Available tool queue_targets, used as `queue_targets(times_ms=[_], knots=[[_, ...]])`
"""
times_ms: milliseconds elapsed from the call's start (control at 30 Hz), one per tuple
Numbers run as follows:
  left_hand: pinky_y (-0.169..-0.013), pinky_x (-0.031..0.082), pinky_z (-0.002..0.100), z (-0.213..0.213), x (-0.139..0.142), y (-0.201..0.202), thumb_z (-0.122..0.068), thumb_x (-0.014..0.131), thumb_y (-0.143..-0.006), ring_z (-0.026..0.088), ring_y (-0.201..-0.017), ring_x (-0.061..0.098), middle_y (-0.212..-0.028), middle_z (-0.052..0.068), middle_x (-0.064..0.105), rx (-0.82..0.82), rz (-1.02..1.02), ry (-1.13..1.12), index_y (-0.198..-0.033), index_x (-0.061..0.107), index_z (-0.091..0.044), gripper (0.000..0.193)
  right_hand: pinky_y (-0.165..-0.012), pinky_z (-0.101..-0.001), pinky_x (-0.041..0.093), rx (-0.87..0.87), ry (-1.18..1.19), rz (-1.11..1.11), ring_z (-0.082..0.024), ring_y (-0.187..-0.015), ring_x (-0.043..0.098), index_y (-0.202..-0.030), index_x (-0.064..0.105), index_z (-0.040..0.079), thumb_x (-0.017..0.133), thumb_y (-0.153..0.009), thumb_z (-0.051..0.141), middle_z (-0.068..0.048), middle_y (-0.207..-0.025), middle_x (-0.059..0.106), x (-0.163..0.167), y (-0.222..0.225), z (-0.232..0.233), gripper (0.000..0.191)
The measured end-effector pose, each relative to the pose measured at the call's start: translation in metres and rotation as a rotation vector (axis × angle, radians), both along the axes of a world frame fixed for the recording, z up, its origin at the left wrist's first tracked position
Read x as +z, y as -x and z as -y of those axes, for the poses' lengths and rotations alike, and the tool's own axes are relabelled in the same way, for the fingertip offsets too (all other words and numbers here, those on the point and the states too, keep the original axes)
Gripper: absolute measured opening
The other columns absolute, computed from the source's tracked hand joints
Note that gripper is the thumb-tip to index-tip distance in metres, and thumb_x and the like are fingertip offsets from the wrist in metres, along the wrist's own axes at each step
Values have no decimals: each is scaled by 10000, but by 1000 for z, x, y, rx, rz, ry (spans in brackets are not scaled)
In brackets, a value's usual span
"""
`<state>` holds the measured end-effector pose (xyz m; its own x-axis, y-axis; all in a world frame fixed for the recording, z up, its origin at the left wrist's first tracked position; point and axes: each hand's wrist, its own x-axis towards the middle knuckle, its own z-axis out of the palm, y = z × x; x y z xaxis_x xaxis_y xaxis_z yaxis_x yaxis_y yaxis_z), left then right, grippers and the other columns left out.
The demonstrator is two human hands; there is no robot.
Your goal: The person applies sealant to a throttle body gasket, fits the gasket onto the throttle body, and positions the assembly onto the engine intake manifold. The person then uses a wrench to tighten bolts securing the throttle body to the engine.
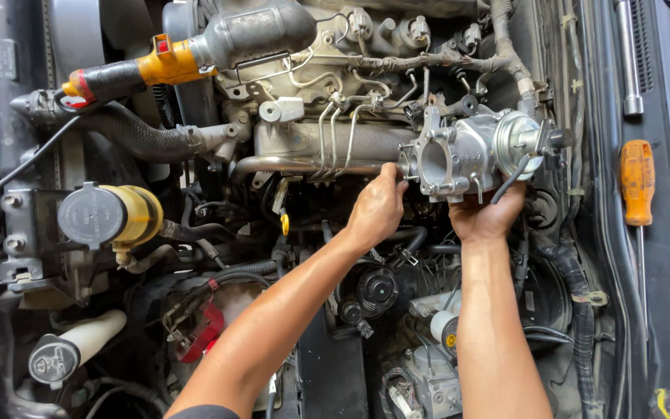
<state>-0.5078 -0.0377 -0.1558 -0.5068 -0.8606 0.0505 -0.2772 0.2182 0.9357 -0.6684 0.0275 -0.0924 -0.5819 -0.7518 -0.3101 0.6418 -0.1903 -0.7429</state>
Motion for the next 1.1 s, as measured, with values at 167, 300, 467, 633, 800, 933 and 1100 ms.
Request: queue_targets(times_ms=[167,300,467,633,800,933,1100], knots=[[-743,497,540,0,-17,12,-232,521,-1056,486,-858,657,-885,281,681,41,-55,-106,-1081,541,7,241,-748,-356,621,20,13,-3,-190,-972,722,-1287,673,114,522,-972,590,-25,-1145,715,1,0,-1,591],[-762,525,499,9,-21,20,-352,473,-1104,443,-836,685,-878,264,710,63,-25,-303,-1002,646,-12,395,-728,-346,618,6,13,14,-188,-947,720,-1279,671,105,514,-997,575,-25,-1122,718,-6,2,-2,570],[-704,560,415,10,-21,22,-348,535,-1070,301,-799,697,-885,200,710,147,-36,-421,-1063,569,12,362,-675,-339,600,4,7,-32,-184,-912,723,-1256,679,105,501,-1009,565,-22,-1089,723,-9,2,-1,552],[-655,576,317,9,-39,23,-9,677,-921,185,-796,668,-942,143,653,20,-644,-656,-1105,566,52,223,-722,-358,624,-19,2,27,-186,-923,727,-1216,673,96,493,-1008,559,-25,-1068,719,-10,3,-1,538],[-617,621,313,10,-55,28,-43,667,-946,181,-713,706,-865,116,695,105,-606,-790,-1037,615,28,126,-731,-358,615,-28,18,12,-186,-938,719,-1226,680,104,495,-1000,551,-21,-1088,719,-12,4,-2,534],[-499,528,299,8,-47,29,-294,597,-1078,160,-571,628,-742,101,628,88,-401,-873,-974,577,70,379,-697,-359,606,-23,-35,-37,-184,-922,727,-1195,692,101,515,-974,571,-27,-1069,720,-11,3,-1,549],[-457,487,283,10,-27,25,-411,545,-1038,135,-503,602,-669,80,622,80,-285,-865,-920,664,5,449,-732,-364,611,-5,-41,-8,-191,-951,728,-1227,685,117,532,-958,542,-23,-1101,728,-6,1,1,526]])
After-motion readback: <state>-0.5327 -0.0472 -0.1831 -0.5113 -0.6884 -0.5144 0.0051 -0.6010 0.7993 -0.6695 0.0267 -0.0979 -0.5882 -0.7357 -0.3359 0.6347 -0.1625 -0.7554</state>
